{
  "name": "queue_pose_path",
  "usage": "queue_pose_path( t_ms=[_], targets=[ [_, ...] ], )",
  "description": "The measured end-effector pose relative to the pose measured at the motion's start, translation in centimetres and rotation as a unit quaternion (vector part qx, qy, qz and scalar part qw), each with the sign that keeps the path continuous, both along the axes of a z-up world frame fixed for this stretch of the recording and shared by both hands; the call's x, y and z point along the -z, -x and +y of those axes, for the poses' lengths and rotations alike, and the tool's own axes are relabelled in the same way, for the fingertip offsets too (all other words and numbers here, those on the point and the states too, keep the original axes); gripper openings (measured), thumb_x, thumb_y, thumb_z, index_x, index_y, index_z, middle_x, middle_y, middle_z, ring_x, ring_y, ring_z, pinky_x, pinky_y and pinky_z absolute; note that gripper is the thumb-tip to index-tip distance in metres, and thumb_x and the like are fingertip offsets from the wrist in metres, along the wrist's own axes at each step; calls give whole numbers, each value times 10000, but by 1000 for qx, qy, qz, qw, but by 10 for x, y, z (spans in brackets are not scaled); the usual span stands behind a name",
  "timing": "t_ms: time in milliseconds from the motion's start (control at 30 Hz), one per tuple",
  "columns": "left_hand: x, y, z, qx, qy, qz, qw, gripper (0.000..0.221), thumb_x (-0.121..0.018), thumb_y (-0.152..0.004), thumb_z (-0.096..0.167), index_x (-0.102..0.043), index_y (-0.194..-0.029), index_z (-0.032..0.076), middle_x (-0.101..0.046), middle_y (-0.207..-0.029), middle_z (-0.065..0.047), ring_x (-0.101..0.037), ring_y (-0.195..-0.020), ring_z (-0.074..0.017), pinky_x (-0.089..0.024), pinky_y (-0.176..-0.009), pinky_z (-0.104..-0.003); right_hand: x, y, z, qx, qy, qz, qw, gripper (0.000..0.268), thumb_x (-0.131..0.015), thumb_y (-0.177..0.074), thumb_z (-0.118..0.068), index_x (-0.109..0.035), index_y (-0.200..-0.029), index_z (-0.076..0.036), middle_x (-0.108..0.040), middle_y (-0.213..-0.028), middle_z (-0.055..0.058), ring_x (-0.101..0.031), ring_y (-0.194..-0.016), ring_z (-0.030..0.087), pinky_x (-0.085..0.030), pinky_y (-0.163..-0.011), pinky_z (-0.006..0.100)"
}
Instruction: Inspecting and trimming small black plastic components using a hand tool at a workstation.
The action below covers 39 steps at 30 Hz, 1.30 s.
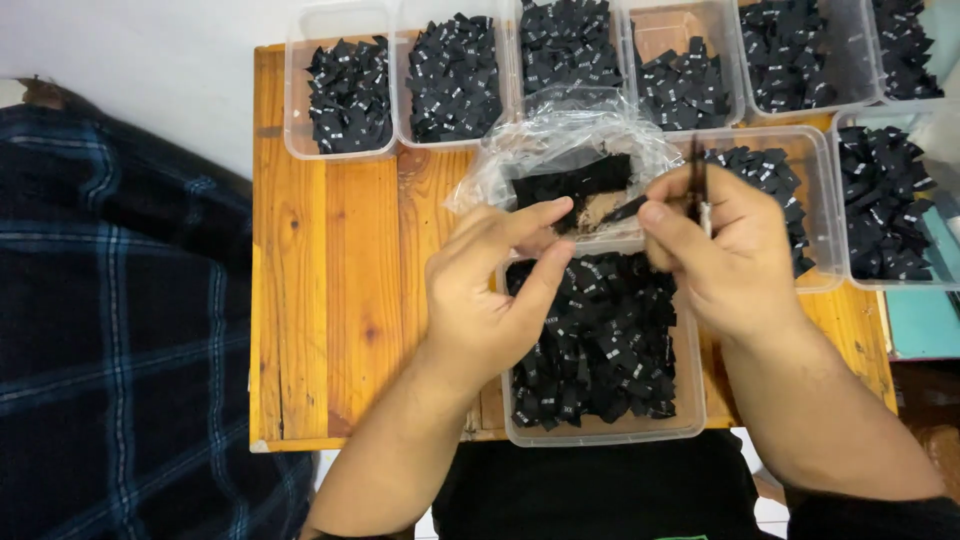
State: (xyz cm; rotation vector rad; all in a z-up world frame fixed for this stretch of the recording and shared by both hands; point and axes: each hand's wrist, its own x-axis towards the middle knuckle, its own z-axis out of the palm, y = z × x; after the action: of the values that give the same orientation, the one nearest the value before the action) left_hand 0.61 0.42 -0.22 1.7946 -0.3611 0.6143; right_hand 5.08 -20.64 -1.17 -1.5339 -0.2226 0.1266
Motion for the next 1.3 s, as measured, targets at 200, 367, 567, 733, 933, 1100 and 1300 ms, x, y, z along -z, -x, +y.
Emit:
queue_pose_path(
  t_ms=[200, 367, 567, 733, 933, 1100, 1300],
  targets=[
    [-9, -8, 12, 70, -141, -28, 987, 111, -748, -970, 158, -760, -1075, 127, -688, -1107, -43, -589, -1031, -247, -482, -989, -383, -11, -24, -54, 181, 308, -188, 915, 132, -662, -1237, 32, -634, -1134, -47, -638, -914, 64, -614, -760, 153, -513, -708, 304],
    [0, -10, 15, 141, -239, 38, 960, 87, -748, -936, 194, -788, -995, 144, -594, -1330, -95, -435, -1254, -391, -343, -1081, -568, -8, -45, -74, 232, 115, -105, 960, 116, -655, -1168, -30, -575, -1098, -76, -487, -818, 27, -447, -603, 94, -348, -526, 259],
    [1, -12, 15, 167, -276, 73, 944, 111, -748, -914, 204, -793, -958, 113, -590, -1330, -136, -405, -1302, -440, -401, -1053, -607, -25, -52, -45, 169, 297, -119, 932, 37, -715, -1146, -104, -682, -1132, -96, -600, -910, -20, -487, -758, 74, -392, -676, 258],
    [-10, -12, 18, 25, -149, 31, 988, 206, -682, -969, 283, -714, -1053, 97, -709, -1051, -53, -639, -1043, -264, -459, -994, -415, -44, -37, 2, 23, 333, -150, 931, 53, -698, -1079, -109, -680, -1030, -100, -679, -976, 13, -589, -867, 140, -482, -785, 326],
    [2, -11, 20, 15, 41, 83, 996, 272, -763, -944, 170, -687, -1202, 129, -757, -1041, -57, -733, -965, -163, -598, -932, -297, -34, -18, 19, -38, 364, -96, 926, 94, -704, -975, -214, -727, -1014, -131, -673, -865, -37, -550, -752, 103, -420, -736, 285],
    [4, -9, 20, 33, 21, 102, 994, 279, -744, -969, 146, -684, -1231, 220, -764, -1011, 35, -720, -979, -110, -575, -955, -282, -32, -8, 23, -39, 353, -53, 933, 83, -728, -961, -219, -735, -992, -142, -561, -718, -25, -473, -671, 114, -404, -696, 282],
    [9, -20, 43, -33, 15, 77, 996, 381, -762, -958, 77, -649, -1286, 234, -742, -1015, 22, -718, -954, -110, -587, -954, -302, -36, -2, 23, -22, 303, -85, 949, 302, -712, -985, -178, -662, -1277, -121, -489, -719, -44, -362, -600, 83, -307, -583, 237]
  ],
)
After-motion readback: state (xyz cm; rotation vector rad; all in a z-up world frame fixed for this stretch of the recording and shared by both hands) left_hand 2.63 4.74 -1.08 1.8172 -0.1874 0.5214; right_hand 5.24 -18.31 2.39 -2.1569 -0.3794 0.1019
